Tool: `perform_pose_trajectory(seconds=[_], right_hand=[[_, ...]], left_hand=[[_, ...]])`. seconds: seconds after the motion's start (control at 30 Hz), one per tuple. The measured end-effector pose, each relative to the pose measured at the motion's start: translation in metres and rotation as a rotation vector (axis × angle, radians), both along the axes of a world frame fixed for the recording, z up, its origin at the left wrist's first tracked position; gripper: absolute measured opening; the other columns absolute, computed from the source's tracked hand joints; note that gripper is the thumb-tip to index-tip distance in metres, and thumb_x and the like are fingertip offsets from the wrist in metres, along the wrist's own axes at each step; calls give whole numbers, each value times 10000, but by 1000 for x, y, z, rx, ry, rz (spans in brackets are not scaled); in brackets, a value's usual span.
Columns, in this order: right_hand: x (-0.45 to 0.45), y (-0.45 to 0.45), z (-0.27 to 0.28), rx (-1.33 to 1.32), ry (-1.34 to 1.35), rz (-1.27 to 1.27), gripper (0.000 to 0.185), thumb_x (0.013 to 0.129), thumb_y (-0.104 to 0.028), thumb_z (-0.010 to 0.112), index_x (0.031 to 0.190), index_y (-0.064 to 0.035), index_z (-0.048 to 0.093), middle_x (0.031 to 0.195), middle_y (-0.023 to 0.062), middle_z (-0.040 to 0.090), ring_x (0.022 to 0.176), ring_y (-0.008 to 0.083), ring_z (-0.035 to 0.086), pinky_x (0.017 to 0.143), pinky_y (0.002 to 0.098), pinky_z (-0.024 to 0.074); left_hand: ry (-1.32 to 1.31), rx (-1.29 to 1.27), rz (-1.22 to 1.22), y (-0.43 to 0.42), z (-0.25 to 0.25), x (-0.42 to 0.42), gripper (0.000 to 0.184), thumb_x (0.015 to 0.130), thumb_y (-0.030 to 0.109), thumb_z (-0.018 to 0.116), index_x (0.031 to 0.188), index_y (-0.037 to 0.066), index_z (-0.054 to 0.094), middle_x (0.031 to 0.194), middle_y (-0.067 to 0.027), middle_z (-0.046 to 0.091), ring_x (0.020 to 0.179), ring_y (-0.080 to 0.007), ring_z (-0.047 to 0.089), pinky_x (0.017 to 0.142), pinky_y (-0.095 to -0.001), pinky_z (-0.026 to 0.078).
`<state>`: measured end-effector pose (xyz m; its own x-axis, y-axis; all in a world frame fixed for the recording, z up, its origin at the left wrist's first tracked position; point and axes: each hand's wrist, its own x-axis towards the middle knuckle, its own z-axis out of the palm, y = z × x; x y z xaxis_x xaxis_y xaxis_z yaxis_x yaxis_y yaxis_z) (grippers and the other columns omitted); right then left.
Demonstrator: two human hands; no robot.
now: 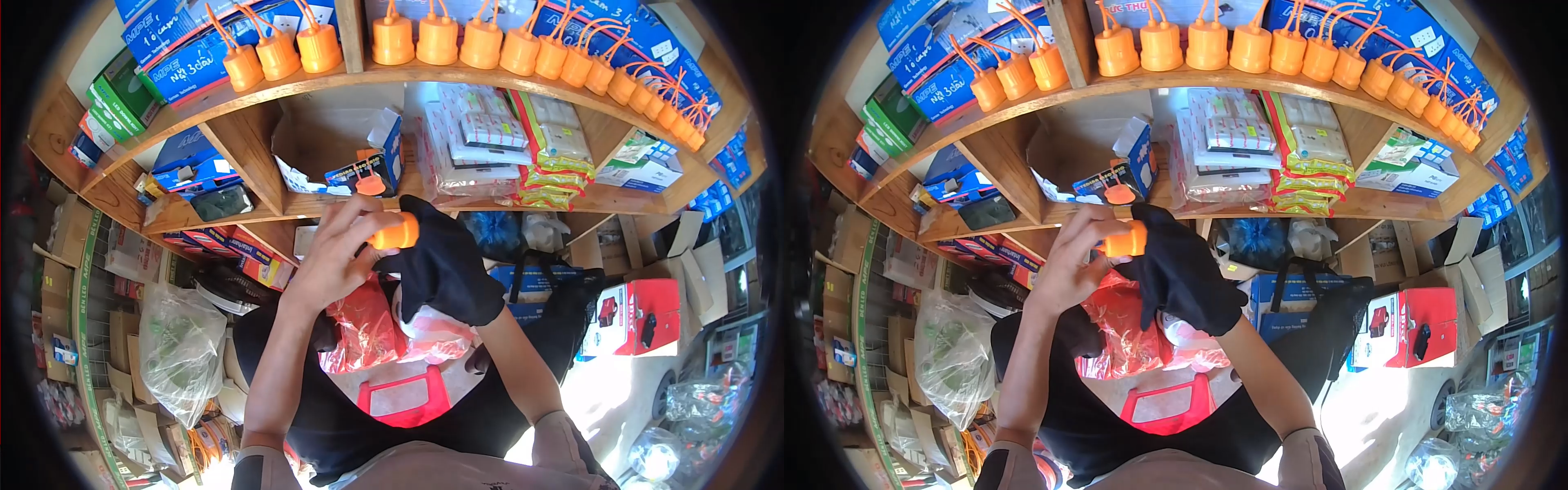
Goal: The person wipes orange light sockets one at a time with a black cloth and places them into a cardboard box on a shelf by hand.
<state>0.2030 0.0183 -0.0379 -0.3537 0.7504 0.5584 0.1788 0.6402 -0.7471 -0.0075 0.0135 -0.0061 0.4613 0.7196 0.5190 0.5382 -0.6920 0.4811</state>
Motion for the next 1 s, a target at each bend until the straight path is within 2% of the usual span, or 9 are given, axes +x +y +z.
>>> perform_pose_trajectory(seconds=[0.2, 0.27, 0.43, 0.6, 0.73, 0.8, 0.83, 0.93, 1.0], right_hand=[[-2, -3, -9, 27, -44, -144, 654, 761, -95, 840, 1336, 25, 552, 1335, 212, 565, 1202, 361, 572, 1052, 348, 451], [-12, -8, -4, 246, -444, -301, 588, 852, -116, 783, 1365, 19, 529, 1284, 147, 581, 1136, 308, 592, 1041, 336, 453], [-7, -15, -32, -216, -76, -42, 525, 908, -113, 724, 1372, 22, 518, 1234, 112, 583, 1101, 246, 590, 997, 307, 468], [-3, -22, -53, -574, 316, 250, 464, 963, -109, 666, 1379, 25, 508, 1185, 77, 585, 1066, 184, 588, 952, 278, 482], [-12, -25, 6, -1047, 452, 197, 374, 1043, -108, 545, 1389, 27, 494, 1109, 23, 578, 1030, 77, 561, 866, 210, 473], [-12, -13, 11, 252, -699, -131, 207, 968, -150, 670, 1143, -52, 618, 998, 60, 677, 847, 200, 667, 714, 344, 532], [-8, -11, 5, 259, -693, -123, 207, 968, -150, 670, 1143, -52, 618, 998, 60, 677, 847, 200, 667, 714, 344, 532], [-8, -9, 9, -403, -137, 154, 460, 1059, -291, 536, 1388, 27, 500, 1051, 34, 604, 905, 88, 586, 734, 237, 496], [-23, -25, 24, -1078, 1000, 565, 451, 1043, -288, 540, 1369, 23, 526, 1053, 80, 637, 931, 140, 619, 788, 291, 513]], left_hand=[[-219, -91, -25, -2, -3, 7, 315, 899, 125, 764, 1187, 83, 644, 1073, -84, 637, 962, -241, 627, 846, -356, 466], [-760, -741, -85, -13, 9, 11, 246, 981, 229, 709, 1101, 28, 633, 981, -83, 645, 773, -170, 631, 689, -288, 478], [-677, -1192, -5, -6, 17, -9, 483, 1025, 466, 595, 1172, 7, 561, 831, -46, 595, 664, -136, 612, 593, -283, 485], [-756, -722, -102, -10, 5, 3, 306, 998, 196, 686, 1231, 33, 574, 1069, -92, 647, 956, -180, 665, 889, -318, 523], [-227, -120, 34, -6, 1, -8, 400, 893, 65, 741, 1266, 51, 599, 1129, -118, 638, 1013, -264, 653, 921, -391, 512], [-73, -29, 25, -9, 5, -13, 448, 850, 37, 753, 1275, 69, 614, 1160, -125, 628, 1027, -294, 641, 931, -416, 498], [24, 54, 20, -12, 10, -13, 486, 805, 19, 753, 1269, 87, 625, 1184, -118, 621, 1049, -307, 622, 948, -434, 474], [98, 167, 6, -22, 22, -19, 576, 714, -21, 738, 1264, 124, 648, 1241, -86, 614, 1092, -299, 590, 979, -455, 417], [190, 190, -53, -31, 33, -23, 606, 708, -20, 738, 1286, 134, 642, 1258, -81, 614, 1090, -310, 591, 971, -457, 419]])
